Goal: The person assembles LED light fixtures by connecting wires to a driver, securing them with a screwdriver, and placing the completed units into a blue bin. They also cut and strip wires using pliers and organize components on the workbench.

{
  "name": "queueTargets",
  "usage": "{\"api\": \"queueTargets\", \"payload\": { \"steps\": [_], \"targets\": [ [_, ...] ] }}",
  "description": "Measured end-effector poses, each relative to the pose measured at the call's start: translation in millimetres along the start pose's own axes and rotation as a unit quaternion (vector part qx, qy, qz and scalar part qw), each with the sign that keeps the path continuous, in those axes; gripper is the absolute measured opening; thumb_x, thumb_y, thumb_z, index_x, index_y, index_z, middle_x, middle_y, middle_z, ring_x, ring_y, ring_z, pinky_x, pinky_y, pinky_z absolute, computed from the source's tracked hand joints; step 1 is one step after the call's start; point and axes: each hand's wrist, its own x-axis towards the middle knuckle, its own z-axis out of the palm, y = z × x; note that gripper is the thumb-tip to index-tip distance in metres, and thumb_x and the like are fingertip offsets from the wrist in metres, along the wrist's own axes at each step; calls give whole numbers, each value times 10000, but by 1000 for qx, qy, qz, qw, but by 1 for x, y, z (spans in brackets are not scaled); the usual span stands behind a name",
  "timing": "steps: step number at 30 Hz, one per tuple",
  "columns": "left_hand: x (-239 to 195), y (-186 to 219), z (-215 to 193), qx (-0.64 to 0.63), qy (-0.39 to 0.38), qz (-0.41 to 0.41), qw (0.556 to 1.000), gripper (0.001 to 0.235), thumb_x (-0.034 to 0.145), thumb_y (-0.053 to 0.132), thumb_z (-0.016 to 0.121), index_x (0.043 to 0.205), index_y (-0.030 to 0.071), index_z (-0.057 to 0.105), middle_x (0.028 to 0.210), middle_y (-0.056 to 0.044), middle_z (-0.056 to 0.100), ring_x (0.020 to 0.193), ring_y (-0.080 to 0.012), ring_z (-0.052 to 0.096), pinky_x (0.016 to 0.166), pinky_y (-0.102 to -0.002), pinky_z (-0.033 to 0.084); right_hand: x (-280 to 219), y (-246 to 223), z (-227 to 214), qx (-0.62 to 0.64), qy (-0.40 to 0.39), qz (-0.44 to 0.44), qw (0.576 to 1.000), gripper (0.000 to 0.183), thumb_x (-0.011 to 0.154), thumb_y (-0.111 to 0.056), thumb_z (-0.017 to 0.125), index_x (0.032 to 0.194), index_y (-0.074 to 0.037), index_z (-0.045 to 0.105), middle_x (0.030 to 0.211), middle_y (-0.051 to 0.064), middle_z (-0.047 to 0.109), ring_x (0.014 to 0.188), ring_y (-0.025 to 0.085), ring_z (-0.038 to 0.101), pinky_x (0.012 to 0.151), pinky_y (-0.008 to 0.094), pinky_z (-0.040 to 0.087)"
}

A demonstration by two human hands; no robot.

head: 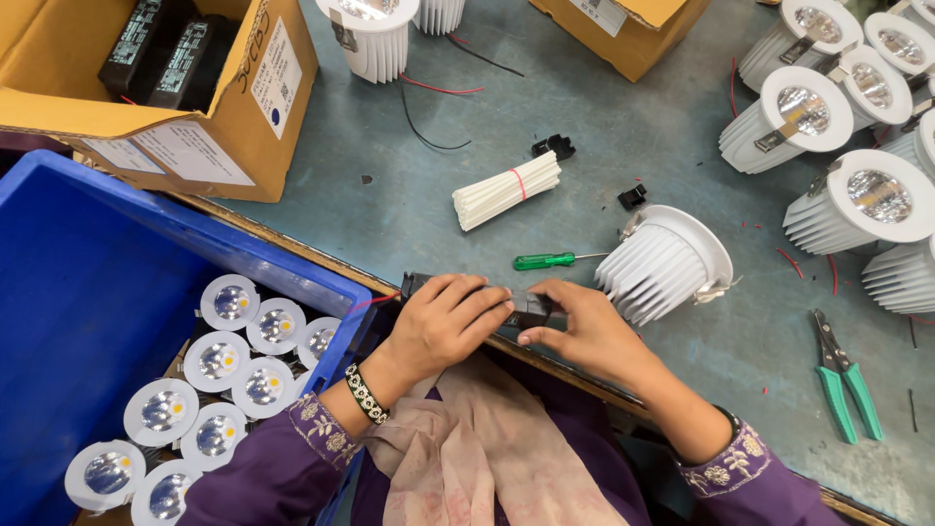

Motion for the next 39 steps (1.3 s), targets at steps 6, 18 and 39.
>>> {"api": "queueTargets", "payload": {
  "steps": [6,18,39],
  "targets": [
    [-1,1,-1,0,14,-2,1000,283,838,145,668,1115,95,697,1185,-28,683,1064,-231,661,928,-374,538,-8,-15,11,-55,83,-91,991,487,736,-223,862,1125,-8,660,949,123,636,711,237,609,554,346,485],
    [-2,3,-1,3,11,0,1000,283,836,148,670,1113,94,700,1191,-24,685,1056,-226,659,912,-381,529,-8,-12,15,-36,101,-79,991,366,720,-177,856,1019,-28,706,886,72,664,633,210,618,515,321,471],
    [-9,0,11,-542,-149,-394,727,455,837,140,825,1250,8,688,1105,-75,775,1027,-123,714,916,-280,562,-16,17,9,-82,219,-327,916,470,709,-79,850,1147,-64,679,1204,88,698,1098,267,695,912,360,563]
  ]
}}
